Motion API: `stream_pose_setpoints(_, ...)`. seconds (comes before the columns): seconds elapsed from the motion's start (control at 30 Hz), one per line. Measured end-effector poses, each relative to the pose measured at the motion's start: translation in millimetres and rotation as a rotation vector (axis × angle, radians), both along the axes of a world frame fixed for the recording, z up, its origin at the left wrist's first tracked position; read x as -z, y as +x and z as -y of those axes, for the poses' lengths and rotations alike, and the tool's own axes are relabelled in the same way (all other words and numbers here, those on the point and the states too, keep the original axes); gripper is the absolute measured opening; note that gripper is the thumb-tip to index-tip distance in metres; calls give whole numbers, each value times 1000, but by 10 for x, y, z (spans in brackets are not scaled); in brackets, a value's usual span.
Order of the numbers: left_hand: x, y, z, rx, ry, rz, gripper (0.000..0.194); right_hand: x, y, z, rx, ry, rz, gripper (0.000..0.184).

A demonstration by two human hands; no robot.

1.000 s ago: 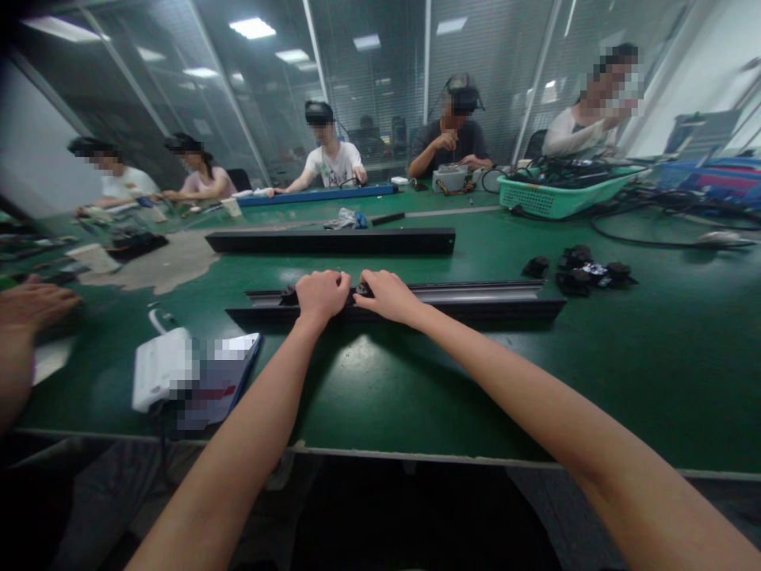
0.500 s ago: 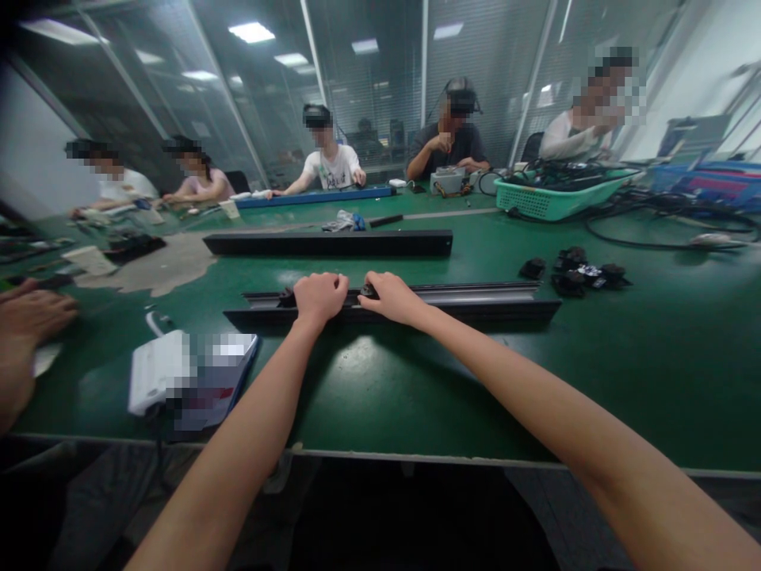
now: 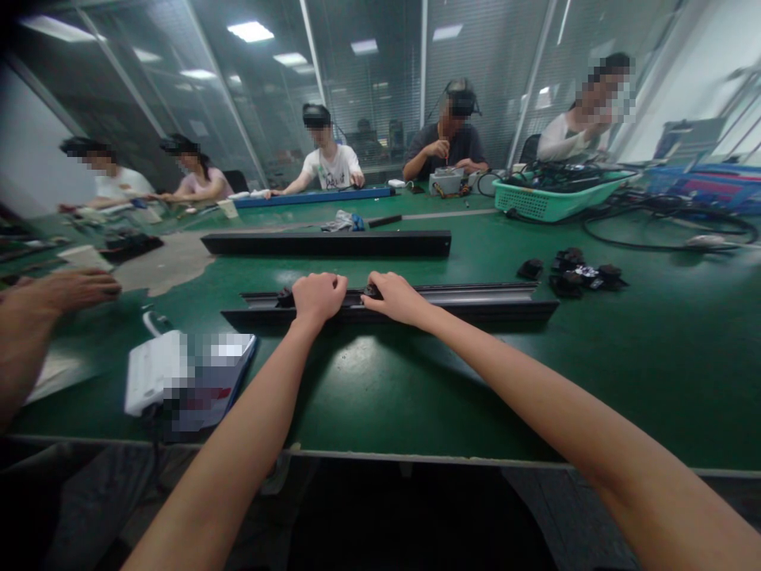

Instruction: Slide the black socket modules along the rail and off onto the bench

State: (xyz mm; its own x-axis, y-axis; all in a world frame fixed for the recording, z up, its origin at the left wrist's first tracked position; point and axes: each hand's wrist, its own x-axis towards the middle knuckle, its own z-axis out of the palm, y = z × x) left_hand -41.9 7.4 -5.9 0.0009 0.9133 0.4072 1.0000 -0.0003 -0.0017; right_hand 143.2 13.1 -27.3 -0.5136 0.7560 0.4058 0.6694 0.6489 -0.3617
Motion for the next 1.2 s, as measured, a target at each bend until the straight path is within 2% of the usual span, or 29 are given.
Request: stream_pose_setpoints(1.2,13,2,1,-3,14,-4,55,-41,366,68,31,-24,26,25)
